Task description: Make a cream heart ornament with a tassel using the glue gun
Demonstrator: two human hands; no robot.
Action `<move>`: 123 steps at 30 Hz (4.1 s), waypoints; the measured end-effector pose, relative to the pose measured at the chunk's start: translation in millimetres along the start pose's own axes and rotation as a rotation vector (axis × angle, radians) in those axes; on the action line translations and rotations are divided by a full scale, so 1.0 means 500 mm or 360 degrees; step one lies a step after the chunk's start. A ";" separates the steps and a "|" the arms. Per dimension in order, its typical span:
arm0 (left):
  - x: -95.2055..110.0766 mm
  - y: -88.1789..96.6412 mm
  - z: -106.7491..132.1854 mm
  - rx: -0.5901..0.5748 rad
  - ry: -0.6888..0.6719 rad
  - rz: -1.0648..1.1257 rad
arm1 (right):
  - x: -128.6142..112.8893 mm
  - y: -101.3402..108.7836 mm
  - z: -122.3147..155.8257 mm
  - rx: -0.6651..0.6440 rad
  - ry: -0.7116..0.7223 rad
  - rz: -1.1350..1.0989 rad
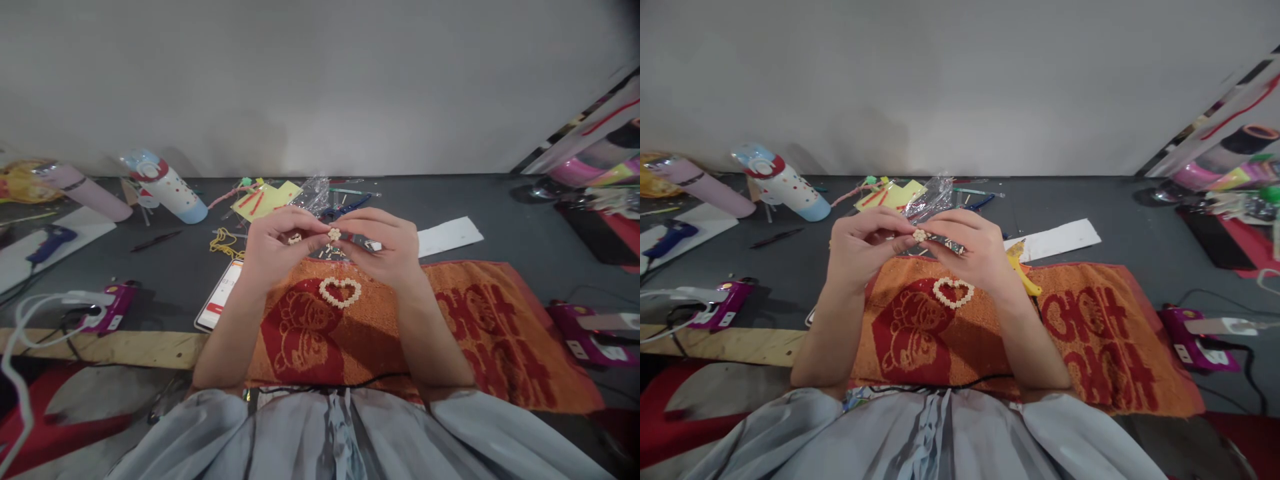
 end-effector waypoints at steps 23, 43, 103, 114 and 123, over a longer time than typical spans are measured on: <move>0.042 0.009 0.016 0.0176 -0.0531 -0.0097 | -0.039 0.008 0.000 0.0133 0.0202 -0.0001; 0.050 0.013 0.016 0.0178 -0.0674 -0.0163 | -0.057 0.008 -0.003 0.0123 0.0349 0.0188; -0.220 0.068 0.303 0.0235 0.0828 -0.1365 | 0.038 -0.149 0.044 -0.0782 -0.0120 -0.0056; -0.119 -0.007 0.180 -0.0033 0.0508 0.0155 | -0.028 -0.121 0.036 -0.0621 0.0351 0.0077; -0.070 0.005 0.162 0.0171 0.0324 0.0119 | -0.024 -0.082 0.012 -0.0406 0.0015 -0.0366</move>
Point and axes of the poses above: each hand's wrist, its own z-axis away from the middle knuckle, its own y-axis out of the back of the hand, x = y × z, the point moved 8 cm from there along -z, towards the middle knuckle, and after that the axes turned 9 degrees about -z, right-handed, at the moved point
